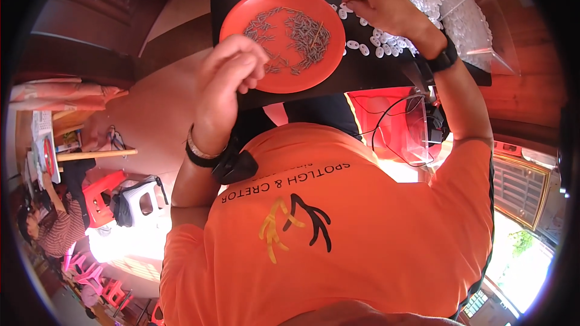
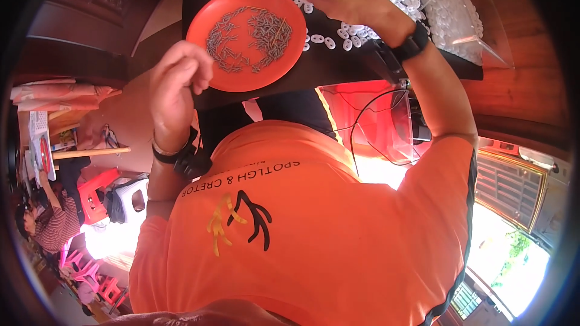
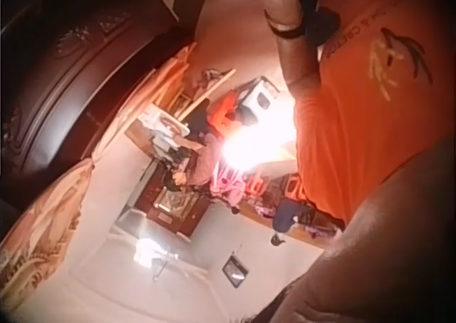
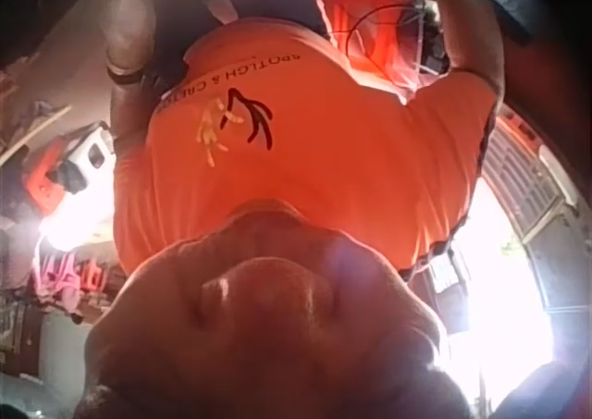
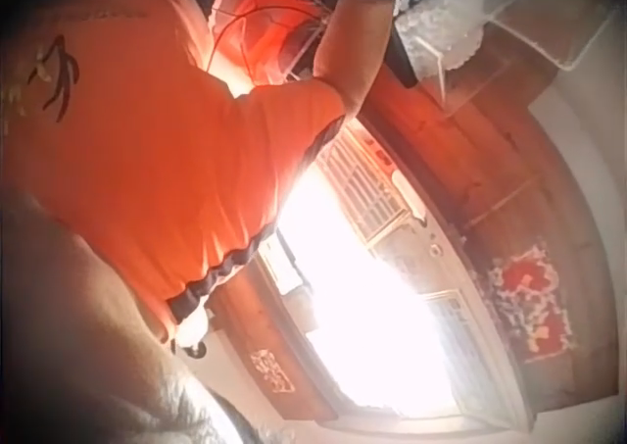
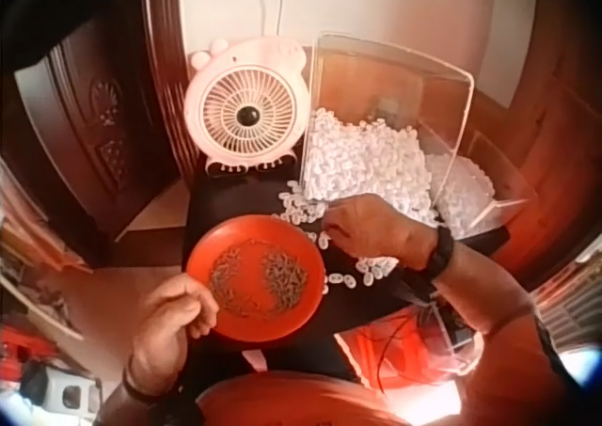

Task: Assembling small plastic components by inserting metal pins and stacking parts.

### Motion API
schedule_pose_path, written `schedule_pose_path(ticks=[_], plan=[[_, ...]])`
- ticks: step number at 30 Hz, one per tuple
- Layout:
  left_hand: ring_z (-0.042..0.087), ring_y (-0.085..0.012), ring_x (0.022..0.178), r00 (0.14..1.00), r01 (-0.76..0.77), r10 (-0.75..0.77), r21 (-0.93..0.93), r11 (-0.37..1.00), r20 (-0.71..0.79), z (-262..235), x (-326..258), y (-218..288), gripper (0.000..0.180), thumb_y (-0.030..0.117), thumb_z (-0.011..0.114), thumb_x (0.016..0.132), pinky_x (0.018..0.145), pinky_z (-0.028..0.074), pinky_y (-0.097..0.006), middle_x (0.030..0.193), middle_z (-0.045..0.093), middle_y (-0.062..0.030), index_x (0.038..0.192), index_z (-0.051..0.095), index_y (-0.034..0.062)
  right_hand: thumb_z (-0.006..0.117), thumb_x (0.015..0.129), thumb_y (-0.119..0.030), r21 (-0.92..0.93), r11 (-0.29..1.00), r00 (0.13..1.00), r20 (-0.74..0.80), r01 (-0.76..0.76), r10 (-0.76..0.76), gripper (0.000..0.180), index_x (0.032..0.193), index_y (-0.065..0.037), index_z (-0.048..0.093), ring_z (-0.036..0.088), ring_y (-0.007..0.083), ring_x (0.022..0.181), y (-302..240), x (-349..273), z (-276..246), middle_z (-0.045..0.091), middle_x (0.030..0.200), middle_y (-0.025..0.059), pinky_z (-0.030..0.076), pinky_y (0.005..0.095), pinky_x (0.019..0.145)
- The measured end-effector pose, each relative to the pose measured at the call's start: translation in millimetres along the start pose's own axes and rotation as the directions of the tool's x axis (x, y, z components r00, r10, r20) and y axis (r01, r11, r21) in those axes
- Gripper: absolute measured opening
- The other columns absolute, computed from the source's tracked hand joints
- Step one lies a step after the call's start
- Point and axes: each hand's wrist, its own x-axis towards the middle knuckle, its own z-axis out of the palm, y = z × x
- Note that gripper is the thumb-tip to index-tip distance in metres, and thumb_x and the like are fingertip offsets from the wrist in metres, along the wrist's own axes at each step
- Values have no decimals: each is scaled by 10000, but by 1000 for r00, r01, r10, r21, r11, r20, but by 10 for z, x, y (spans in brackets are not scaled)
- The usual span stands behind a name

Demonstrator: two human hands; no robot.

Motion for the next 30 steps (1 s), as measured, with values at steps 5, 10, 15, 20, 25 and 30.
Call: schedule_pose_path(ticks=[5,10,15,20,25,30], plan=[[431,-52,604,990,54,-58,34,998,130,192,129,-77,275,284,460,911,539,332,-197,685,525,4,868,590,46,569,908,-118,698,713,996,94,-70,6,134,956,-5,624,542,75,761,-372,-112,72,590,781,-6,442,241,688],[457,-54,572,958,206,-182,-88,975,222,294,237,-172,419,412,387,937,487,319,-189,690,542,6,869,594,54,672,762,-46,133,875,862,-295,465,-413,162,921,-68,649,619,227,739,-729,-118,102,615,825,57,502,303,635],[465,-59,568,950,251,-174,-301,920,260,240,247,-201,360,372,425,926,479,329,-188,676,530,8,850,569,51,690,742,-101,2,851,801,-337,526,-494,172,910,-99,653,624,251,785,-853,-65,192,626,860,50,518,337,644],[477,-95,575,945,282,-173,-425,860,277,129,242,-233,306,335,460,917,476,315,-218,697,522,-20,849,546,49,684,748,-90,78,823,790,-344,562,-507,168,914,-91,655,626,269,787,-861,30,243,617,851,56,519,345,652],[479,-102,572,958,194,-44,-529,826,283,84,246,-252,239,265,467,926,477,330,-224,690,526,-23,886,541,40,626,754,82,541,715,896,-234,443,-378,222,947,-24,656,627,215,792,-967,104,176,615,878,80,515,276,678],[485,-110,564,974,114,17,-550,827,227,87,256,-256,208,228,473,919,486,347,-225,696,548,-35,913,542,32,633,832,51,893,447,996,-21,57,-86,169,988,-11,653,643,151,787,-1111,88,111,668,876,74,522,272,691]])
